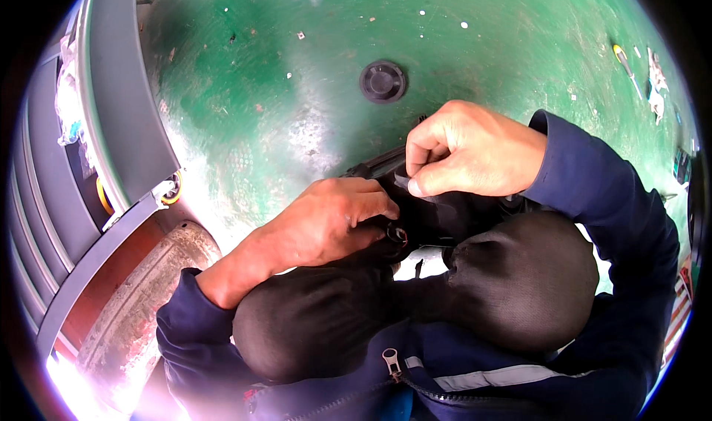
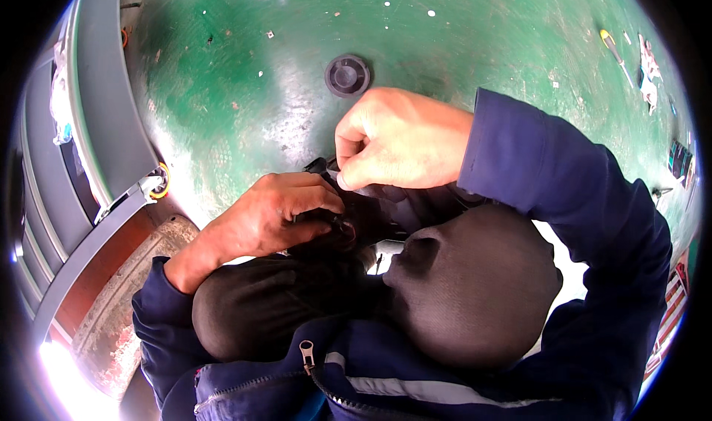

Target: The person holds a black plastic automotive part and wraps electrical tape around a wire connector on the part. The person repeatedly tears off pieces of tape and wraps them around the connector, then repositions the part to continue wrapping.

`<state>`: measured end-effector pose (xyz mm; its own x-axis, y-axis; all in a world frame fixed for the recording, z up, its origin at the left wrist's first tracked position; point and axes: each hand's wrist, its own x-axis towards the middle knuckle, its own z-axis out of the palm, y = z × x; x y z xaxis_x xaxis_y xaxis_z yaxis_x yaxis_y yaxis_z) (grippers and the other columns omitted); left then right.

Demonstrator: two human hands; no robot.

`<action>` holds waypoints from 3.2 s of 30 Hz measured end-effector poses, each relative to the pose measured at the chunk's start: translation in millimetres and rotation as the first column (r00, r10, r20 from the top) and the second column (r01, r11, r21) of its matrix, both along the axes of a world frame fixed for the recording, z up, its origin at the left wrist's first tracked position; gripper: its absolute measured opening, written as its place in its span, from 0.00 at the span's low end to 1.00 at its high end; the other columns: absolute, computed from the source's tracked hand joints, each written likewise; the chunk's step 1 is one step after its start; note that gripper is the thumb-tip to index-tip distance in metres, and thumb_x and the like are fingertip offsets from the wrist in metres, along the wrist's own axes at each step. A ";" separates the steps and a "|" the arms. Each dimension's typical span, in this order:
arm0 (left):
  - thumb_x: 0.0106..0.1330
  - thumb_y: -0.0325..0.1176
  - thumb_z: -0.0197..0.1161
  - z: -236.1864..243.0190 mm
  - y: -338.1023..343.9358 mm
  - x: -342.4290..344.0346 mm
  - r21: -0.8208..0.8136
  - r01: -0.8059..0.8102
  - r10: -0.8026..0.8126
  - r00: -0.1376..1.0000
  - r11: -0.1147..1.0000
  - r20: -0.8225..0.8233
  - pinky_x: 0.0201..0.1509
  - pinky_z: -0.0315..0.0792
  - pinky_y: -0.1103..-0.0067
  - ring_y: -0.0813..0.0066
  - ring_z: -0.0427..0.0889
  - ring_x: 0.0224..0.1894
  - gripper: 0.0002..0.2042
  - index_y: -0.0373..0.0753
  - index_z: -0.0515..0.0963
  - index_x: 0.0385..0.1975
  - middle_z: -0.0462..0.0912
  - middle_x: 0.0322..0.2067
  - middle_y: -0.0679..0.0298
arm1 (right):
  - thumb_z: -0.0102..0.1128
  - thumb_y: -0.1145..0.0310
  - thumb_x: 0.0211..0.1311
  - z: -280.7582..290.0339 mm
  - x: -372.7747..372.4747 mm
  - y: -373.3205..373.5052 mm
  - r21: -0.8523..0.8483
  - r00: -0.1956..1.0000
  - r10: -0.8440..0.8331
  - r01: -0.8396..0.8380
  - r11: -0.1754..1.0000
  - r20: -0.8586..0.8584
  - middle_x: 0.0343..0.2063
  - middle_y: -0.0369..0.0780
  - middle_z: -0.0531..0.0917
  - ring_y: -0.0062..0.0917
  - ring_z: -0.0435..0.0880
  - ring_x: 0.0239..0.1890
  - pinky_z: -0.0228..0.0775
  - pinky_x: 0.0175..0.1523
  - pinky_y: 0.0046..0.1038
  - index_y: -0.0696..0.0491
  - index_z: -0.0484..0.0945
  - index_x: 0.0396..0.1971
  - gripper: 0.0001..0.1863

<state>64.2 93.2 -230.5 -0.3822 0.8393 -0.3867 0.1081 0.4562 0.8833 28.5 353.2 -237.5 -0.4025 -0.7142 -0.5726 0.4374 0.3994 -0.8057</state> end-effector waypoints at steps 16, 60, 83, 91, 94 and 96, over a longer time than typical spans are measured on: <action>0.57 0.16 0.69 -11.0 -13.4 17.7 0.140 -0.247 0.247 0.969 0.959 0.021 0.50 0.80 0.67 0.54 0.85 0.50 0.17 0.38 0.79 0.46 0.83 0.47 0.56 | 0.68 0.69 0.63 -9.7 -1.4 -17.7 0.077 0.971 0.144 -0.161 0.984 0.190 0.28 0.39 0.89 0.19 0.84 0.27 0.77 0.33 0.24 0.62 0.85 0.36 0.10; 0.61 0.16 0.70 -39.0 -23.2 40.4 0.370 -0.474 0.501 0.865 0.799 0.027 0.46 0.81 0.72 0.63 0.85 0.46 0.12 0.38 0.81 0.42 0.82 0.45 0.59 | 0.67 0.66 0.62 -1.2 0.2 -49.4 0.222 0.924 0.143 -0.232 0.947 0.355 0.31 0.40 0.89 0.23 0.86 0.35 0.79 0.40 0.27 0.60 0.89 0.39 0.13; 0.61 0.15 0.70 -43.5 -23.9 42.4 0.389 -0.483 0.518 0.855 0.785 0.018 0.47 0.81 0.73 0.63 0.85 0.46 0.12 0.36 0.83 0.43 0.82 0.45 0.57 | 0.68 0.69 0.59 -3.0 3.7 -49.1 0.273 0.845 -0.118 -0.034 0.961 0.521 0.30 0.39 0.87 0.21 0.83 0.33 0.74 0.39 0.25 0.61 0.89 0.39 0.13; 0.59 0.16 0.71 -44.2 -18.2 39.3 0.432 -0.511 0.557 0.830 0.743 0.024 0.45 0.80 0.73 0.63 0.86 0.45 0.14 0.35 0.83 0.44 0.83 0.43 0.58 | 0.66 0.70 0.58 -4.4 1.5 -45.8 0.162 0.846 -0.053 -0.040 0.986 0.530 0.30 0.37 0.86 0.20 0.83 0.34 0.74 0.43 0.24 0.60 0.87 0.35 0.10; 0.59 0.16 0.71 -39.6 -16.2 34.9 0.400 -0.528 0.548 0.833 0.749 0.074 0.44 0.80 0.74 0.64 0.86 0.43 0.14 0.35 0.84 0.44 0.83 0.42 0.59 | 0.66 0.70 0.59 -2.2 -1.2 -46.4 0.148 0.859 -0.020 -0.065 0.987 0.511 0.30 0.36 0.86 0.19 0.83 0.35 0.73 0.43 0.24 0.61 0.87 0.35 0.10; 0.59 0.17 0.72 -39.8 -14.5 32.6 0.393 -0.511 0.530 0.845 0.764 0.068 0.43 0.80 0.74 0.65 0.85 0.42 0.14 0.36 0.84 0.44 0.83 0.41 0.60 | 0.67 0.69 0.62 -1.6 -1.9 -45.6 0.162 0.875 0.015 -0.107 0.981 0.484 0.30 0.35 0.86 0.18 0.82 0.35 0.72 0.44 0.23 0.60 0.87 0.36 0.10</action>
<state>96.9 78.6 -270.3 -0.8122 0.5811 -0.0507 -0.0037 0.0817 0.9967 26.6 307.6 -239.1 -0.0051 -0.5959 -0.8030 0.7209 0.5544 -0.4159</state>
